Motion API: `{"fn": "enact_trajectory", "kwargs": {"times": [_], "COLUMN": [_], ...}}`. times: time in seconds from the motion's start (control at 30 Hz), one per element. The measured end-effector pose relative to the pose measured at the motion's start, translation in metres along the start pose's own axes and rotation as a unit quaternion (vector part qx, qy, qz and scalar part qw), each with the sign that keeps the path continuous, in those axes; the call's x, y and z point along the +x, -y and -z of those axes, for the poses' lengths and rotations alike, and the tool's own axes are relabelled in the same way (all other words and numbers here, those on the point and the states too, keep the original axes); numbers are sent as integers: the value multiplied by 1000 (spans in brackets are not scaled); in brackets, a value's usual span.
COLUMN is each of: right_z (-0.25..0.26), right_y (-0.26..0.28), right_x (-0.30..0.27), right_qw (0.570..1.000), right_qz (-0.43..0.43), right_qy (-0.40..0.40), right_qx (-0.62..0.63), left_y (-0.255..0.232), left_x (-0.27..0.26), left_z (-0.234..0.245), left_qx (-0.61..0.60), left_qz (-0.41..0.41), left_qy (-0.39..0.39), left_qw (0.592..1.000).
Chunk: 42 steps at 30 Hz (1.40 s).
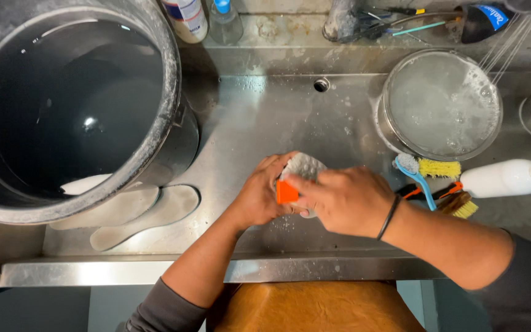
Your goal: The person scrubs a white sneaker with an orange brush in a sink, focusing on the sole and sides. They rotate the shoe to clean different areas while water runs from the faucet.
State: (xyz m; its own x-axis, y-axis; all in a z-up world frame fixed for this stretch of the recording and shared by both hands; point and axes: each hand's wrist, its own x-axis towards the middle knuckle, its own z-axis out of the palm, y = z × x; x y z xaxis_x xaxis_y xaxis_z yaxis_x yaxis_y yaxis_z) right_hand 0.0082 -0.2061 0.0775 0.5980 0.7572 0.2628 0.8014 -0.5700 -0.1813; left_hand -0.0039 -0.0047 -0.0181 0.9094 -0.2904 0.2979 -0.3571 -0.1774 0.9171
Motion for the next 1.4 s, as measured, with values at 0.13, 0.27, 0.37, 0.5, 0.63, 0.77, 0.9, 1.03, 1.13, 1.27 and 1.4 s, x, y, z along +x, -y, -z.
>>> {"fn": "enact_trajectory", "kwargs": {"times": [0.13, 0.27, 0.37, 0.5, 0.63, 0.77, 0.9, 1.03, 1.13, 1.27, 1.4], "right_z": [-12, 5, -5, -6, -10, -9, -35, -6, -24, -24, -50], "right_y": [-32, -10, -35, -6, -28, -18, -62, -22, -35, -33, -54], "right_x": [7, 15, 14, 8, 9, 6, 4, 10, -7, -11, -31], "right_qw": [1000, 999, 998, 998, 998, 998, 997, 994, 989, 994, 991], "right_qz": [-15, -5, -32, -24, -24, -39, -68, -77, -94, -92, -92], "right_qy": [0, 17, 41, 54, 54, 42, 33, 30, 58, 12, -7], "right_qx": [-22, -32, -39, -4, 28, -29, 21, 68, 103, 61, 94], "left_y": [1, 1, -6, -7, -5, -4, -4, -5, -2, -4, -1], "left_x": [0, 4, 4, 4, 1, 6, 6, 10, 0, 5, 7], "left_z": [-5, 0, 0, -1, -1, 3, 0, 5, -1, 7, 6], "left_qx": [11, 7, 3, -3, -6, -4, -9, 18, 13, 21, 14], "left_qz": [6, 4, 26, -2, 16, 6, 15, -18, 8, 8, 13], "left_qy": [-10, -12, -3, -17, -5, -4, -6, -7, -4, -7, -12], "left_qw": [1000, 1000, 1000, 1000, 1000, 1000, 1000, 1000, 1000, 1000, 1000]}}
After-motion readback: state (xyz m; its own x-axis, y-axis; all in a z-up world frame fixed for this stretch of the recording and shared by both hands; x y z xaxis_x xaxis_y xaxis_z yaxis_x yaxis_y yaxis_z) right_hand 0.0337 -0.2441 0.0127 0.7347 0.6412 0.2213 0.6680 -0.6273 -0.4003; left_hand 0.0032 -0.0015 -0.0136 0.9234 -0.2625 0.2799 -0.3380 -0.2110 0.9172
